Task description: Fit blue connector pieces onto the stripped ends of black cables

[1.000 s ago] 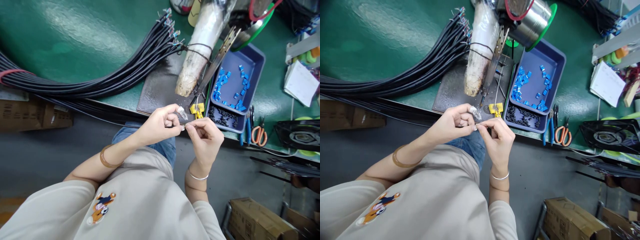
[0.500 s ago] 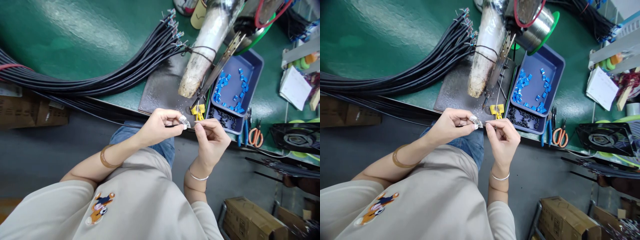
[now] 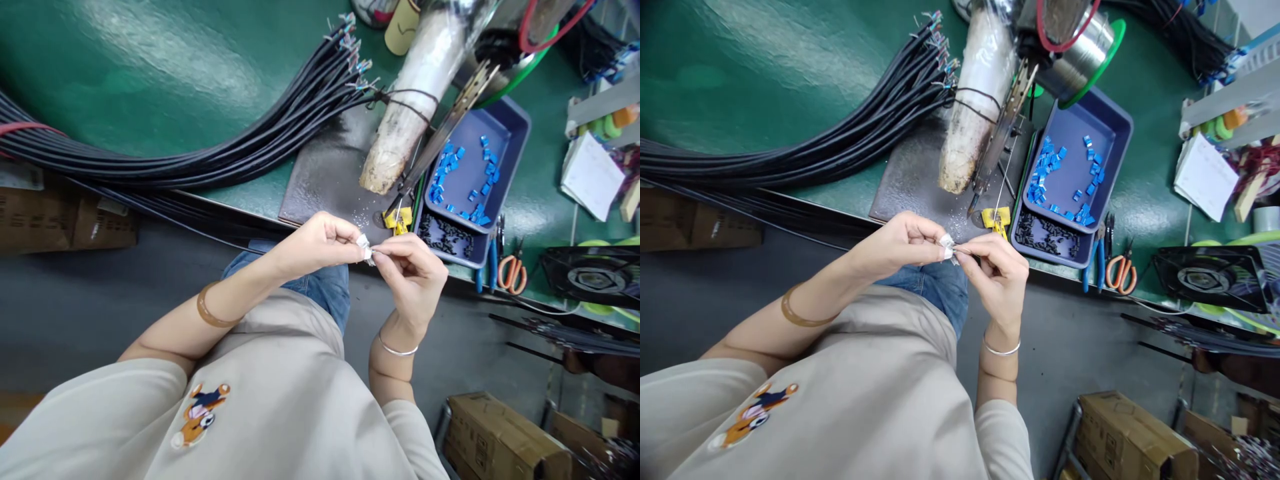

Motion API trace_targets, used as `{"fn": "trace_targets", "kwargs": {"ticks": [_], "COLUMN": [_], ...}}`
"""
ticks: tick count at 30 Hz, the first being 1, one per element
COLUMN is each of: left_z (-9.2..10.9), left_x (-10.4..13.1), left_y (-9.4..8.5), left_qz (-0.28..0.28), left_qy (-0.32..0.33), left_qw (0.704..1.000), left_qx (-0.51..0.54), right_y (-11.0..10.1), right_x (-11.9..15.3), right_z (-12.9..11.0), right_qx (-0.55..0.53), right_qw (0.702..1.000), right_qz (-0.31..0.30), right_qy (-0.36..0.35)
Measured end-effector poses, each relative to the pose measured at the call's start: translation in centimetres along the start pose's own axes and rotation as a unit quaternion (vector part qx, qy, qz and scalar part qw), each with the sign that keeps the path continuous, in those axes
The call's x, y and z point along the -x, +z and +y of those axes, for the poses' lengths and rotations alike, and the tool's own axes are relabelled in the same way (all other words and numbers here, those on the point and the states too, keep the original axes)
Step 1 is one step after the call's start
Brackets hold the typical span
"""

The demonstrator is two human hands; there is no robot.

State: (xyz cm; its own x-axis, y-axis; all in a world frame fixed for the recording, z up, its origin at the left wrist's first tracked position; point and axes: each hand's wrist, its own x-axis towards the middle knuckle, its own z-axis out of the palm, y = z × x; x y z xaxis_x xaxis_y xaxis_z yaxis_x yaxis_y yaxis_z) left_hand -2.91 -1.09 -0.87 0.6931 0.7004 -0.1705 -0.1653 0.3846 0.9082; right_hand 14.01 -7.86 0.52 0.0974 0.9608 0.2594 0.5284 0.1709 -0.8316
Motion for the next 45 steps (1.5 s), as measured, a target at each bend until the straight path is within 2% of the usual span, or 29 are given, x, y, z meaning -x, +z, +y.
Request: {"fn": "trace_targets", "kwargs": {"ticks": [8,11,14,16,29,38,45], "left_z": [0.07,0.19,0.47,0.58,0.28,0.02,-0.09], "left_x": [0.02,0.10,0.25,0.32,0.41,0.46,0.52], "left_y": [-0.35,-0.37,-0.24,-0.14,-0.07,-0.21,-0.27], "left_qz": [-0.047,-0.064,-0.081,-0.083,-0.071,-0.070,-0.071], "left_qy": [-0.023,-0.027,-0.035,-0.034,-0.034,-0.032,-0.040], "left_qw": [0.999,0.998,0.996,0.996,0.997,0.997,0.996], "left_qx": [-0.003,-0.003,-0.009,-0.012,0.007,0.022,0.031], "right_y": [-0.18,-0.33,-0.60,-0.74,-0.21,-0.44,-0.35], "right_x": [-0.14,-0.02,-0.05,-0.11,0.14,0.56,0.54], "right_z": [0.04,0.14,0.41,0.59,0.35,0.07,0.09], "right_qx": [-0.030,-0.033,-0.070,-0.084,-0.005,0.065,0.056], "right_qw": [0.998,0.998,0.996,0.994,0.993,0.988,0.988], "right_qz": [-0.015,-0.021,-0.059,-0.070,-0.003,-0.003,-0.008], "right_qy": [-0.059,-0.042,-0.014,-0.020,-0.117,-0.138,-0.142]}}
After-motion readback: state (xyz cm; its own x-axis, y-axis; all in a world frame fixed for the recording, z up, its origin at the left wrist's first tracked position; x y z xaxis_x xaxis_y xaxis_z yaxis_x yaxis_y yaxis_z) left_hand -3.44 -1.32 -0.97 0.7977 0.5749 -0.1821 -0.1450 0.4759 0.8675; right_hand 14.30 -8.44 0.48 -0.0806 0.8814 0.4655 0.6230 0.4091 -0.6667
